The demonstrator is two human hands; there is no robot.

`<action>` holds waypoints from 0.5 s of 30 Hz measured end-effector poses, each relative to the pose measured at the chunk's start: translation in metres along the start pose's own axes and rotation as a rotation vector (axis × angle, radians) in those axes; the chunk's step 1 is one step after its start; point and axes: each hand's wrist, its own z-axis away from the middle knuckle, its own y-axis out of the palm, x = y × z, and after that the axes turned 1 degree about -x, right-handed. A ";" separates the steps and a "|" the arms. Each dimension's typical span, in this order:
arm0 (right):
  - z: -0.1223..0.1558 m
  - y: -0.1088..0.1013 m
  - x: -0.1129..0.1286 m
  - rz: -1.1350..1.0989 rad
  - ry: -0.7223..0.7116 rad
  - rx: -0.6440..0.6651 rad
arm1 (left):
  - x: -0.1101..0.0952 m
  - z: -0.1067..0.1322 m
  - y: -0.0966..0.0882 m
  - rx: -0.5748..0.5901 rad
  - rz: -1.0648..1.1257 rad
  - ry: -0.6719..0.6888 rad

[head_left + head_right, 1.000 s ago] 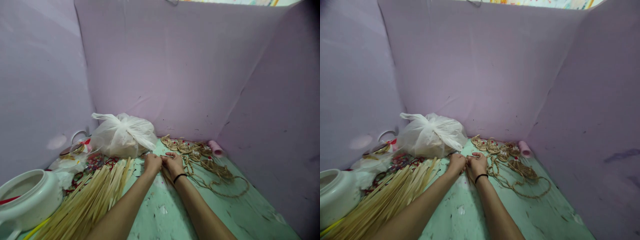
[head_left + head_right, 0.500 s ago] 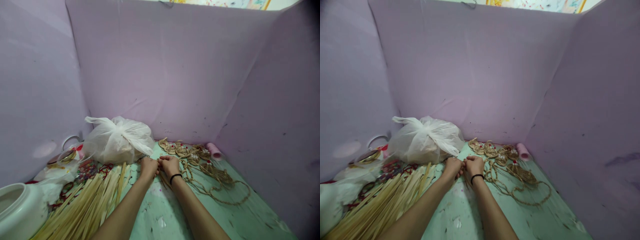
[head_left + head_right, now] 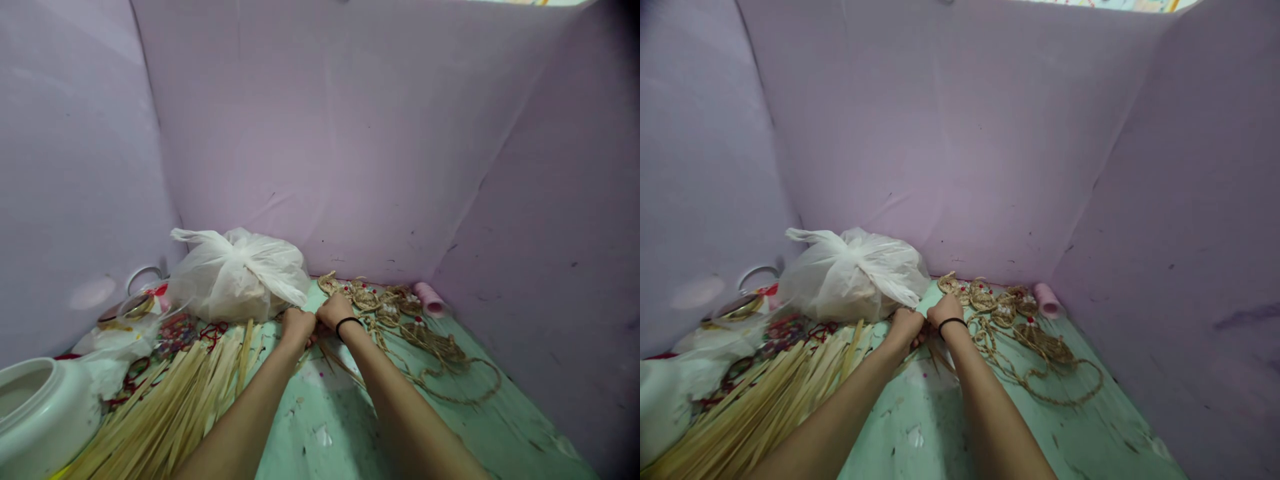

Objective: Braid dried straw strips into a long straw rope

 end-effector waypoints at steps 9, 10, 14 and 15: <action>0.042 0.002 -0.026 0.136 -0.319 -0.039 | 0.006 0.001 -0.009 -0.114 -0.431 0.327; 0.044 0.003 -0.028 0.131 -0.329 -0.047 | 0.007 0.000 -0.011 -0.118 -0.455 0.343; 0.048 0.004 -0.025 0.086 -0.227 -0.086 | 0.008 -0.005 -0.014 -0.066 -0.511 0.371; 0.049 0.004 -0.024 0.076 -0.185 -0.098 | 0.008 -0.006 -0.014 -0.055 -0.513 0.374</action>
